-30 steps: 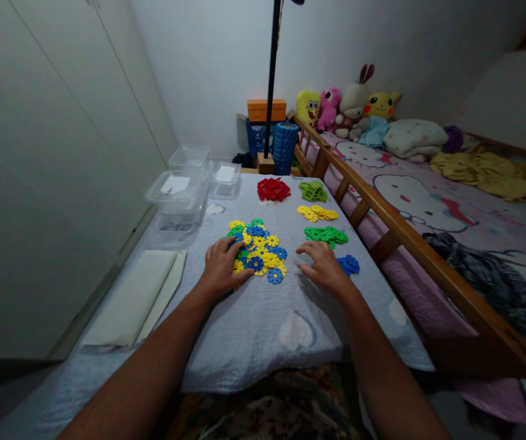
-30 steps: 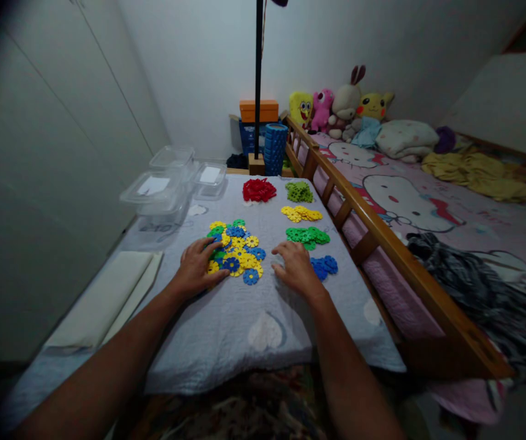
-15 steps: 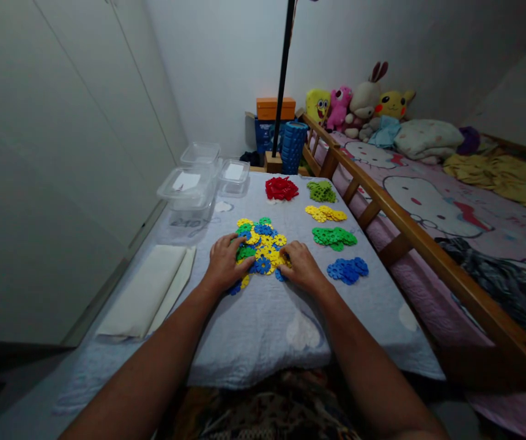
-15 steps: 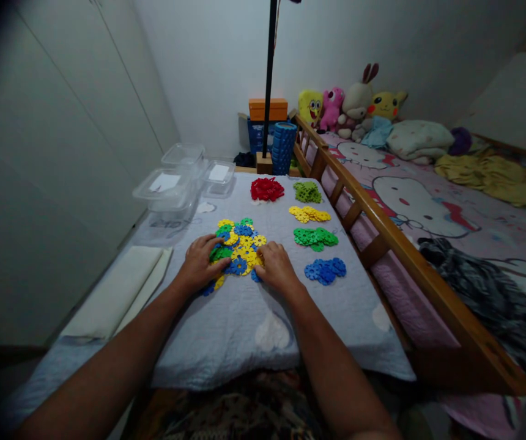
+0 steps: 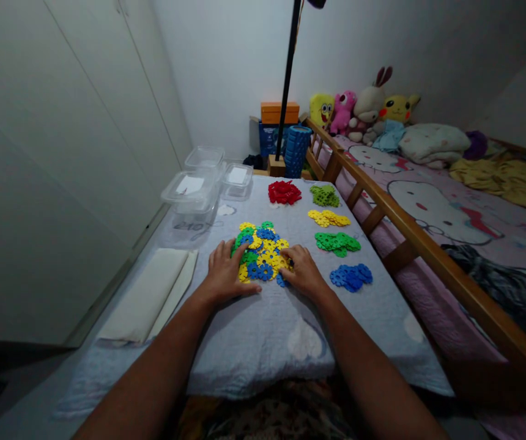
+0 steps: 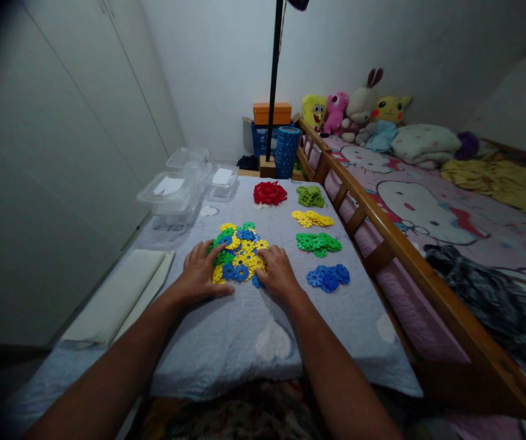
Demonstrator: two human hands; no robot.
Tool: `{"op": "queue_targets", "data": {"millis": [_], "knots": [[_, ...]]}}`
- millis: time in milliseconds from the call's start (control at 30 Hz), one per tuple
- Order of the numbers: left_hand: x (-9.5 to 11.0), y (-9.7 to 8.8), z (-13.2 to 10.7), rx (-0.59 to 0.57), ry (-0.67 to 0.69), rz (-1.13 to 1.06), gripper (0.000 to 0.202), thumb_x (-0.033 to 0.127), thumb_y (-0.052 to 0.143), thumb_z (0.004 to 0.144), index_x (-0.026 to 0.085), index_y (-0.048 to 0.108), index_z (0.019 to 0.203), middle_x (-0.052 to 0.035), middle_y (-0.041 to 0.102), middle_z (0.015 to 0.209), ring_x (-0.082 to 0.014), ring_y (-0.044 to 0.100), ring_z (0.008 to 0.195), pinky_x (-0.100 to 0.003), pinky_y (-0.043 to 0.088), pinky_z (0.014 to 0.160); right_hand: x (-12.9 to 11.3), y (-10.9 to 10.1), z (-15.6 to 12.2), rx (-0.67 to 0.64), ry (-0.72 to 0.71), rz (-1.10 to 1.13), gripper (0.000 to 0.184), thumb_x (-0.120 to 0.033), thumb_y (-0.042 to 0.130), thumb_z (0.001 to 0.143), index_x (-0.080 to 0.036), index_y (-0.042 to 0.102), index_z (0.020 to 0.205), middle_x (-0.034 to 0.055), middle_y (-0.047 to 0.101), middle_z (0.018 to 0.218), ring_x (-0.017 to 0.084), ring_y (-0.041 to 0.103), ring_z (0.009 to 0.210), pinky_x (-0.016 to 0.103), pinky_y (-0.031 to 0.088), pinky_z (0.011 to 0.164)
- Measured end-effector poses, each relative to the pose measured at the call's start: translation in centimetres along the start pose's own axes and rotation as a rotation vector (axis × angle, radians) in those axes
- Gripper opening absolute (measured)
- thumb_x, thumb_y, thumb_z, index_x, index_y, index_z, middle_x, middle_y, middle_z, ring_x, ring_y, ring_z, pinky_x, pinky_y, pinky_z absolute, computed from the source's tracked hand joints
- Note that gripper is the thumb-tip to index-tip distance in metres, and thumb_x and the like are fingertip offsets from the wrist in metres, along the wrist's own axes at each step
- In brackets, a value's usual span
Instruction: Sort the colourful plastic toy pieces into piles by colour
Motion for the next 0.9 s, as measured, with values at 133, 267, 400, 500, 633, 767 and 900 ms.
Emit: {"op": "queue_targets", "data": {"millis": [133,267,400,500,633,767,900], "knots": [[0.4,0.2,-0.4,-0.052,-0.01,0.032,0.126,0.069,0.087,0.051,0.025,0.036,0.158,-0.0207,0.026,0.166,-0.052,0.017,0.152,-0.064,0.019,0.119,0.3,-0.9,-0.2,0.054,0.035,0.06,0.033,-0.017,0.068,0.078,-0.019,0.068,0.111,0.0078,0.061,0.105,0.024,0.057,0.102,0.038,0.047,0.094],[1.4,0.3,-0.5,-0.045,-0.014,0.048,0.124,0.068,0.085,0.055,0.024,0.033,0.159,-0.0236,0.026,0.165,-0.0513,0.019,0.151,-0.068,0.018,0.118,0.2,-1.5,-0.8,0.042,0.059,0.093,0.029,-0.019,0.069,0.076,-0.019,0.067,0.105,0.0055,0.06,0.101,0.02,0.059,0.092,0.033,0.049,0.085],[2.6,0.5,-0.4,0.021,-0.005,0.029,0.119,0.068,0.084,0.059,0.022,0.035,0.157,-0.0251,0.026,0.164,-0.0498,0.019,0.151,-0.067,0.02,0.117,-0.4,-1.3,-1.2,0.015,0.069,0.083,0.026,-0.02,0.07,0.076,-0.019,0.067,0.101,0.0051,0.061,0.098,0.02,0.059,0.088,0.032,0.049,0.082],[3.2,0.8,-0.2,0.057,-0.006,0.014,0.118,0.069,0.084,0.058,0.023,0.036,0.156,-0.0251,0.024,0.164,-0.0505,0.018,0.151,-0.068,0.021,0.116,-0.8,-1.0,-1.1,0.017,0.072,0.104,0.025,-0.021,0.07,0.076,-0.02,0.067,0.101,0.0048,0.061,0.098,0.019,0.059,0.086,0.032,0.05,0.08],[3.7,1.1,0.3,0.083,-0.038,0.023,0.111,0.071,0.08,0.063,0.023,0.039,0.154,-0.0232,0.028,0.162,-0.0493,0.021,0.15,-0.067,0.023,0.116,-0.8,-0.6,-0.8,0.041,0.073,0.181,0.028,-0.022,0.07,0.076,-0.019,0.068,0.104,0.0052,0.061,0.099,0.018,0.06,0.084,0.031,0.052,0.076],[3.8,1.3,1.3,0.107,-0.029,0.043,0.099,0.071,0.075,0.07,0.023,0.044,0.151,-0.0219,0.034,0.159,-0.0471,0.026,0.147,-0.066,0.024,0.116,-0.5,-0.5,-0.7,0.048,0.097,0.277,0.029,-0.026,0.071,0.077,-0.018,0.068,0.106,0.0058,0.061,0.099,0.018,0.061,0.084,0.03,0.053,0.071],[3.6,1.2,2.7,0.111,0.004,0.05,0.093,0.067,0.074,0.073,0.022,0.047,0.149,-0.0213,0.036,0.159,-0.0465,0.027,0.147,-0.065,0.023,0.117,-0.4,-2.1,-0.3,0.061,0.042,0.279,0.029,-0.025,0.07,0.077,-0.019,0.069,0.105,0.006,0.064,0.102,0.02,0.062,0.093,0.031,0.053,0.077]]}}
Point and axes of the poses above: each hand's wrist, its own z-axis towards the middle knuckle, its own y-axis out of the palm, x = y × z, the point moved 4 cm from there along z, towards the middle knuckle
